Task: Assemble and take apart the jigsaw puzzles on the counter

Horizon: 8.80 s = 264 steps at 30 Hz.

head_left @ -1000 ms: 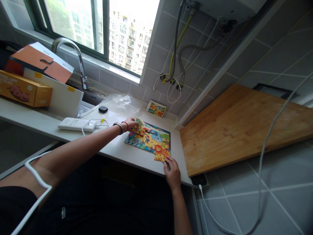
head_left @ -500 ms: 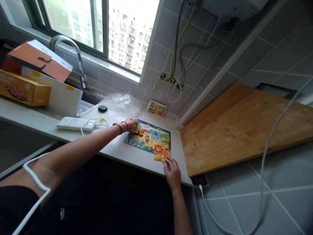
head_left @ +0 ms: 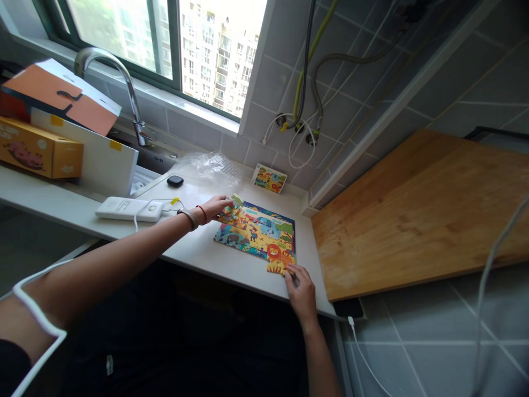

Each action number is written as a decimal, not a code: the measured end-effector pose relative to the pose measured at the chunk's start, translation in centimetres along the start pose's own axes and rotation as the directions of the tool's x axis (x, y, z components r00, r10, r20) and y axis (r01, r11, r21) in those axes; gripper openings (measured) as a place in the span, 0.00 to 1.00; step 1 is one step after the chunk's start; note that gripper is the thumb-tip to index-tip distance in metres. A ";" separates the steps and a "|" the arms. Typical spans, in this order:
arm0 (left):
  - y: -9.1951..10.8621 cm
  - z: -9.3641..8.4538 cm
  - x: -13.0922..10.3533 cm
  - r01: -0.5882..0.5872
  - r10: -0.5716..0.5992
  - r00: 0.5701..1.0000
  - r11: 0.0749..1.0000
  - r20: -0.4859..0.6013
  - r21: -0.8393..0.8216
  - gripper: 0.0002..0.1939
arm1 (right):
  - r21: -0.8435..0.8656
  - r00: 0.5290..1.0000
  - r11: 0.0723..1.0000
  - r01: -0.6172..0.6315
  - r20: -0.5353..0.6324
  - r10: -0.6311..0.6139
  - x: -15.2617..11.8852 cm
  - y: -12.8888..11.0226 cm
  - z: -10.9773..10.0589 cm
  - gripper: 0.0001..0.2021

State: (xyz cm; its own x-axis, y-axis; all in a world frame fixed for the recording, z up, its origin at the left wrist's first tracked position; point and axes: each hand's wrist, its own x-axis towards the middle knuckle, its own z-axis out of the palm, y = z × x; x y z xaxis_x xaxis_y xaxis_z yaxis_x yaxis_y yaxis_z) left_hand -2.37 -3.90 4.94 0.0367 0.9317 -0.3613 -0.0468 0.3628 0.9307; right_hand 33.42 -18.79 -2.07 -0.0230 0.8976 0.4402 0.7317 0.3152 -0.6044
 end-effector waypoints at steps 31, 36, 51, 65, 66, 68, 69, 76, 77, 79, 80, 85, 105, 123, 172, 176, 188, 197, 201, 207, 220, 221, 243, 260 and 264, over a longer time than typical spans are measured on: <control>-3.2 6.2 5.6 -0.357 0.290 0.861 0.930 0.418 0.089 0.16 | 0.790 0.901 0.433 -0.434 0.372 0.224 16.3 -0.9 8.6 0.17; -1.9 5.3 5.2 -0.309 0.264 0.916 0.944 0.302 0.113 0.21 | 0.847 0.914 0.357 -0.395 0.322 0.248 16.4 -0.8 8.1 0.15; -3.1 5.7 5.9 -0.271 0.306 0.945 0.931 0.116 -0.245 0.29 | 0.733 0.885 0.498 -0.464 0.406 0.228 15.8 -1.2 9.1 0.21; -3.0 6.2 5.3 -0.221 0.290 0.936 0.925 0.199 -0.308 0.27 | 0.672 0.913 0.623 -0.401 0.347 0.212 15.9 -0.7 9.2 0.17; -3.0 6.2 5.3 -0.221 0.297 0.934 0.917 0.198 -0.333 0.27 | 0.674 0.922 0.631 -0.384 0.318 0.221 16.0 -0.6 9.3 0.16; -2.9 6.3 5.2 -0.215 0.311 0.926 0.900 0.213 -0.379 0.26 | 0.687 0.933 0.632 -0.359 0.287 0.218 16.0 -0.5 9.5 0.16; -3.0 6.4 5.2 -0.214 0.321 0.920 0.892 0.223 -0.398 0.26 | 0.698 0.935 0.624 -0.352 0.287 0.208 16.0 -0.5 9.6 0.17; -4.0 7.7 4.7 -0.269 0.393 0.882 0.874 0.261 -0.405 0.22 | 0.763 0.918 0.539 -0.357 0.393 0.053 15.6 -1.4 9.8 0.21; -4.1 7.8 4.7 -0.288 0.409 0.874 0.871 0.261 -0.398 0.21 | 0.767 0.912 0.528 -0.365 0.408 0.037 15.6 -1.4 9.8 0.21; -4.2 7.7 4.6 -0.348 0.453 0.856 0.862 0.251 -0.370 0.19 | 0.764 0.895 0.516 -0.388 0.446 0.013 15.6 -1.4 9.8 0.22; -4.3 7.7 4.6 -0.388 0.478 0.845 0.855 0.237 -0.343 0.19 | 0.757 0.883 0.515 -0.402 0.468 0.001 15.6 -1.4 9.7 0.23; -4.4 7.4 4.8 -0.529 0.564 0.811 0.821 0.158 -0.214 0.19 | 0.722 0.843 0.551 -0.418 0.535 -0.062 15.5 -1.6 9.3 0.24; -5.9 6.8 5.3 -0.703 0.549 0.702 0.637 0.453 0.317 0.42 | 0.365 0.937 0.931 0.022 0.316 -0.146 15.1 -1.5 9.0 0.20; -6.5 7.1 5.2 -0.712 0.570 0.701 0.596 0.428 0.373 0.47 | 0.363 0.946 0.931 -0.020 0.308 -0.100 15.1 -2.1 9.4 0.12; -4.2 2.4 8.4 -0.708 0.538 0.650 0.171 0.537 0.686 0.20 | 0.011 0.805 0.829 -0.560 -0.229 0.547 18.8 10.5 3.7 0.28; -4.4 2.4 8.6 -0.712 0.546 0.642 0.164 0.538 0.683 0.20 | -0.243 0.909 0.899 -0.366 -0.300 0.289 18.7 10.4 3.1 0.27; -4.2 2.4 8.6 -0.708 0.534 0.652 0.176 0.538 0.684 0.20 | -0.358 0.992 0.933 -0.042 -0.127 -0.004 18.9 12.7 4.6 0.21; -4.0 2.4 8.5 -0.692 0.533 0.668 0.190 0.519 0.696 0.19 | -0.378 0.983 0.925 0.033 -0.153 -0.097 20.1 14.2 4.8 0.18; -4.0 2.4 8.5 -0.686 0.540 0.668 0.181 0.512 0.705 0.19 | -0.418 0.980 0.905 0.077 -0.135 -0.145 20.8 14.6 4.8 0.17; -4.0 2.4 8.5 -0.670 0.532 0.686 0.197 0.496 0.716 0.21 | -0.387 0.985 0.920 0.061 -0.126 -0.118 21.9 14.4 5.0 0.17; -3.9 2.3 8.6 -0.669 0.556 0.696 0.273 0.454 0.692 0.20 | -0.291 0.973 0.956 0.028 -0.211 -0.093 21.3 12.4 4.8 0.20; -3.9 2.3 8.6 -0.661 0.554 0.705 0.287 0.442 0.693 0.20 | -0.275 0.967 0.960 0.046 -0.229 -0.112 21.2 11.7 4.9 0.20; -2.7 2.3 8.9 -0.591 0.582 0.805 0.774 0.112 0.229 0.22 | 0.186 0.930 0.974 0.129 0.317 -0.184 18.0 -0.6 10.7 0.08; -5.9 5.8 7.7 -0.661 0.620 0.681 0.291 0.390 0.692 0.29 | 0.210 0.943 0.974 0.089 0.296 -0.150 17.9 -0.3 10.9 0.14; -5.8 5.6 8.2 -0.647 0.615 0.699 0.327 0.364 0.689 0.29 | 0.205 0.948 0.975 0.081 0.288 -0.139 17.8 -0.3 10.9 0.12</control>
State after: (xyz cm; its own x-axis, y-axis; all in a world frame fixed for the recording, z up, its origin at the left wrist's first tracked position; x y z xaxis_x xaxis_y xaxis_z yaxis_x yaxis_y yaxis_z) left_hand 3.82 1.57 -3.09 0.3606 0.8685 0.3403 0.6490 -0.4956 0.5772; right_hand 25.33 0.48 -1.27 -0.3195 0.8954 0.3100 0.5719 0.4431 -0.6904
